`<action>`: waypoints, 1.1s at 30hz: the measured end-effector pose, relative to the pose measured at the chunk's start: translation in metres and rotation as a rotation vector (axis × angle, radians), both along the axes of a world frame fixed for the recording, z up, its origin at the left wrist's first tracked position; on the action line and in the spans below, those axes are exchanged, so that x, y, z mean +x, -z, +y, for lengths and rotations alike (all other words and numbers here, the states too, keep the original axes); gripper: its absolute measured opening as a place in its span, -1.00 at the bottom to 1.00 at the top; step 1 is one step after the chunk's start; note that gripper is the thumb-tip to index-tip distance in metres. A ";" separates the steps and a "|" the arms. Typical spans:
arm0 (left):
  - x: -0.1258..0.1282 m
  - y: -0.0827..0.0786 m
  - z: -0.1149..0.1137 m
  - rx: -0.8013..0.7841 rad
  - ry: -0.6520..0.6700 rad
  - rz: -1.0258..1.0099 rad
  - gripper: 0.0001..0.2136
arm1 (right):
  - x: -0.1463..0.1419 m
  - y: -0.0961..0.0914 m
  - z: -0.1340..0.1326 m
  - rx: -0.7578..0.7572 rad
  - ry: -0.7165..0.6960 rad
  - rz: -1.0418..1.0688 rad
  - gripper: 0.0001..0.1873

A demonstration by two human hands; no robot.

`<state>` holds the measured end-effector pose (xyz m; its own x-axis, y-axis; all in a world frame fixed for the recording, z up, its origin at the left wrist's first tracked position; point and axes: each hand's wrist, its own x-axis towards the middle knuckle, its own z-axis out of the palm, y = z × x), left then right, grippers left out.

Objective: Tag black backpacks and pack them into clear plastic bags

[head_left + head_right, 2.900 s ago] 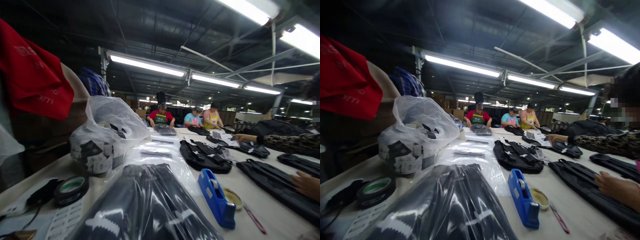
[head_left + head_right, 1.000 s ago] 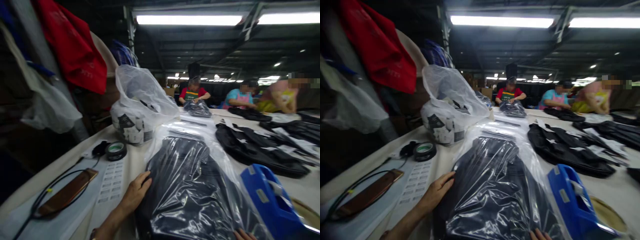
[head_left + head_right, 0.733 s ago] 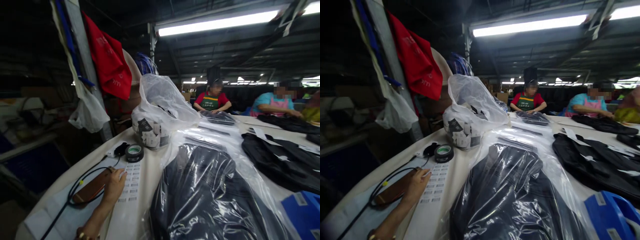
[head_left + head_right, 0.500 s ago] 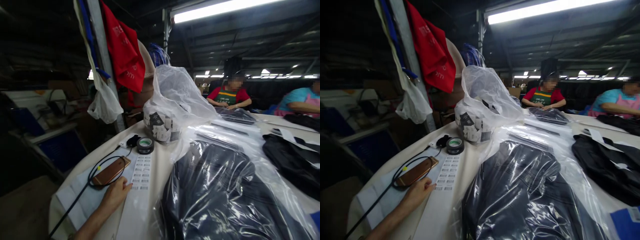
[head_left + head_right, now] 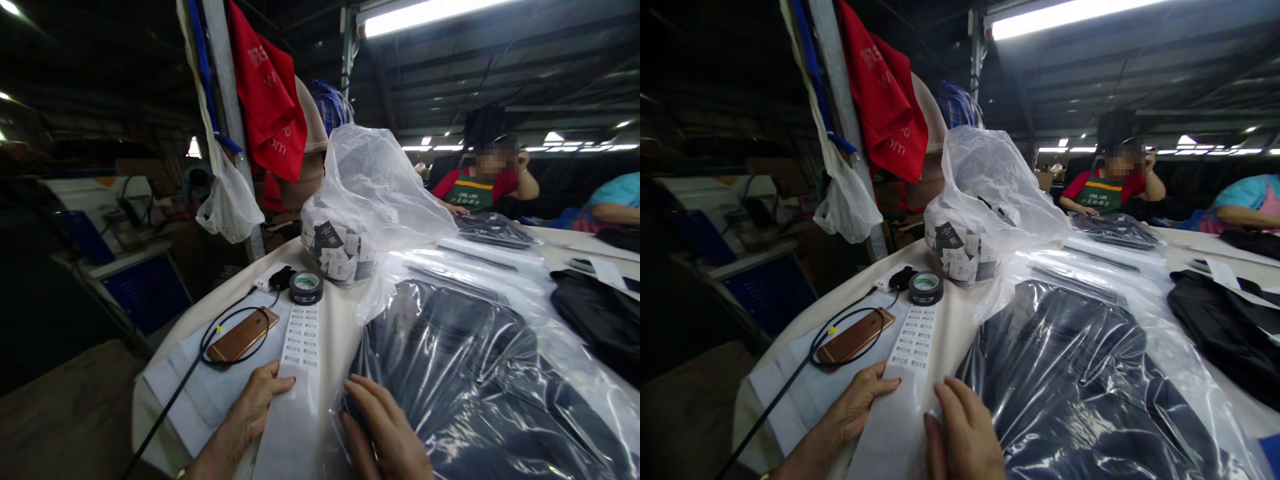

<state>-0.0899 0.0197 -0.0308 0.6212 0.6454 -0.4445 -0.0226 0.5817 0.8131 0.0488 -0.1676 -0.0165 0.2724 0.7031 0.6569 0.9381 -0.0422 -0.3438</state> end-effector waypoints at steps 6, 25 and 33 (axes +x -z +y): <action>0.007 0.002 0.009 0.269 -0.033 -0.003 -0.65 | -0.043 0.000 0.117 -0.124 -0.016 0.330 -0.55; 0.017 0.023 0.023 0.309 -0.011 -0.023 -0.67 | -0.025 0.027 0.149 -0.009 -0.114 1.367 -0.73; 0.017 0.028 0.019 0.280 -0.057 -0.021 -0.62 | -0.025 0.034 0.153 0.170 -0.122 1.695 -0.68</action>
<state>-0.0732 0.0383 -0.0585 0.5878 0.7754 -0.2309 -0.0676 0.3314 0.9411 0.0236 -0.0141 -0.0504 0.6459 0.7293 -0.2258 -0.4603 0.1361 -0.8773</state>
